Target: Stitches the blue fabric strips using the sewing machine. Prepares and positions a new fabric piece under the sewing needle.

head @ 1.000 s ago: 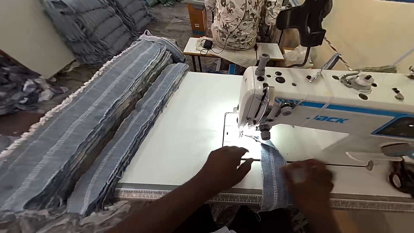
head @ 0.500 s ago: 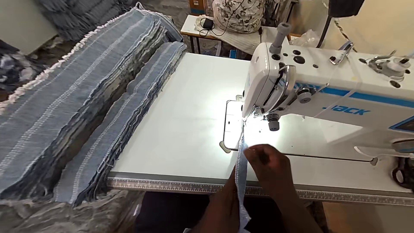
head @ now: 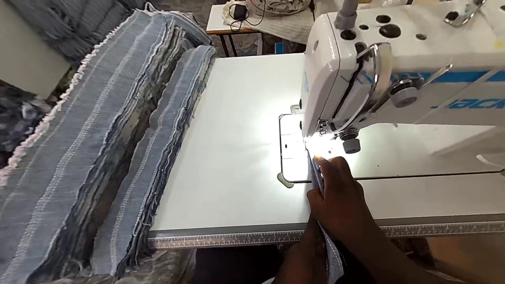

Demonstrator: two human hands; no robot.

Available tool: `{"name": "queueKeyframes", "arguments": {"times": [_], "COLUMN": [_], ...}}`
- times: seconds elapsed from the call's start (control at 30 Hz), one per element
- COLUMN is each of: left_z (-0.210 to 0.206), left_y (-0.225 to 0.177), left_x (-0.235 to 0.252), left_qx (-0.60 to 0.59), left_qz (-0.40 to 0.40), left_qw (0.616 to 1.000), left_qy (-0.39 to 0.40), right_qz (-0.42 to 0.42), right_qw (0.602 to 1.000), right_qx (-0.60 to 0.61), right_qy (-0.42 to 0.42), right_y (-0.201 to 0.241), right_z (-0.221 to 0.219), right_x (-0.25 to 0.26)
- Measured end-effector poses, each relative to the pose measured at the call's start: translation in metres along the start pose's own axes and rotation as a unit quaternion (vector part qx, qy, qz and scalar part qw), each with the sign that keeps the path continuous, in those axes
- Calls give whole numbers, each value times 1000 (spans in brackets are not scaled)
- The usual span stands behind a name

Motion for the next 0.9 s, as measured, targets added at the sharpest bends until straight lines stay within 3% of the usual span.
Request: {"name": "queueKeyframes", "arguments": {"times": [0.73,0.9], "left_z": [-4,-1], "left_y": [5,5], "left_x": [6,3], "left_qx": [-112,-101], "left_qz": [-8,29], "left_qw": [994,994], "left_qy": [7,8], "right_qz": [-9,-13], "right_qw": [1000,1000], "right_qx": [16,25], "right_qy": [13,12], "right_y": [-6,-6], "right_z": [1,0], "right_x": [5,5]}}
Point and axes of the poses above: each hand's wrist, its own x-axis towards the middle knuckle, its own z-axis out of the back of the hand, y = z × x, the point moved 8 cm from there along x, towards the middle knuckle, and after that the axes turned 6 degrees about x, right-handed, at the moved point
